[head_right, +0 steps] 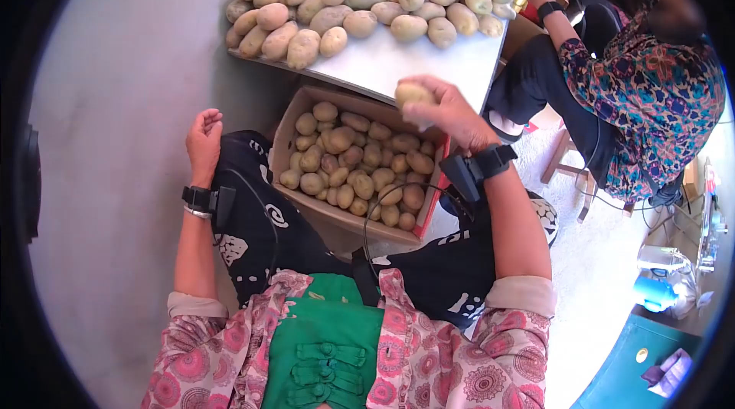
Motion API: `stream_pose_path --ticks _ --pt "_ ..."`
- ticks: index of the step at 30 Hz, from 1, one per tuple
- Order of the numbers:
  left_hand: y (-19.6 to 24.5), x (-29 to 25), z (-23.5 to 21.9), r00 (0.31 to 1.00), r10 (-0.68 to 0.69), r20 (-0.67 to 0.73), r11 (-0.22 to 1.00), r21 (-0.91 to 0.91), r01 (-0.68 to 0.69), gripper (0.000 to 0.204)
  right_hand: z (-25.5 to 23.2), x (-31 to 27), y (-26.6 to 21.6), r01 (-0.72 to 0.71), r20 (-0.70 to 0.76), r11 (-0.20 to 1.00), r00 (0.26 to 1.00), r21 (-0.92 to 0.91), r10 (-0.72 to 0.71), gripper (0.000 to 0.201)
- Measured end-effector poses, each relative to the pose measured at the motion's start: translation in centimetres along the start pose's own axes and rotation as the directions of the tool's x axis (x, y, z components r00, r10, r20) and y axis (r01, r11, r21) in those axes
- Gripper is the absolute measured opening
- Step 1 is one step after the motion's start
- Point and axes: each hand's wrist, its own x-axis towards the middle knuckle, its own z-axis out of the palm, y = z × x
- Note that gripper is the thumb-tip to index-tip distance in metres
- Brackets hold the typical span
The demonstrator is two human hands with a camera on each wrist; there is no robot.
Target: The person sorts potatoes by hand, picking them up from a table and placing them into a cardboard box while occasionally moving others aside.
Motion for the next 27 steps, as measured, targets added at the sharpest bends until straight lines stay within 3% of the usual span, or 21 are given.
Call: stream_pose_path --ticks 1,3,7,9,11,14,18,20,21,23,24,27 --pt "0.0 0.2 0.0 1.000 -0.005 0.002 1.000 0.000 0.005 0.022 0.4 -0.7 0.2 0.004 0.065 0.999 0.998 -0.048 -0.001 0.044" --pt "-0.1 0.1 0.2 0.999 0.033 -0.033 0.980 0.196 -0.026 0.022 1.0 -1.5 1.1 -0.005 0.149 0.982 0.988 -0.190 0.034 0.044" --pt "0.2 0.4 0.3 0.998 0.021 -0.067 0.986 0.167 -0.010 0.021 3.2 -0.8 2.7 0.066 0.137 0.891 0.991 -0.450 -0.004 0.042" --pt "-0.9 0.8 0.3 0.995 0.081 -0.050 0.989 0.129 -0.074 0.021 3.5 -0.2 3.4 0.077 0.124 0.833 0.992 -0.548 -0.011 0.038" --pt "-0.8 0.8 0.1 0.995 0.048 -0.083 0.993 0.109 -0.038 0.021 3.7 0.9 5.4 0.188 0.094 0.625 0.979 -0.758 -0.180 0.033" --pt "-0.3 1.2 -0.3 0.994 0.017 -0.108 0.998 0.054 -0.012 0.021 4.0 1.4 5.6 0.162 0.037 0.521 0.970 -0.838 -0.242 0.032" --pt "-0.4 1.9 -0.3 0.998 -0.002 -0.058 0.998 0.067 0.005 0.020 3.6 1.7 3.3 0.175 0.054 0.542 0.971 -0.822 -0.232 0.033" --pt "-0.2 2.2 0.0 1.000 0.003 -0.024 0.994 0.109 0.000 0.020 2.9 1.6 2.3 0.033 -0.041 0.760 0.996 -0.649 -0.078 0.031" --pt "-0.2 2.3 0.2 1.000 -0.005 0.008 0.989 0.145 0.003 0.020 2.6 1.5 2.1 0.031 -0.052 0.758 0.995 -0.651 -0.085 0.031" --pt "-0.3 2.8 0.4 1.000 0.017 0.019 0.993 0.119 -0.019 0.020 2.0 1.4 1.6 -0.058 -0.076 0.867 0.997 -0.495 0.023 0.030" --pt "-0.2 2.9 0.5 1.000 0.006 0.030 0.992 0.129 -0.010 0.020 1.3 1.6 2.0 -0.059 -0.081 0.863 0.996 -0.501 0.021 0.030" --pt "-0.2 2.9 1.2 0.999 0.014 0.041 0.998 0.055 -0.016 0.018 0.5 1.6 2.2 -0.010 -0.230 0.958 0.971 -0.287 -0.059 0.024"
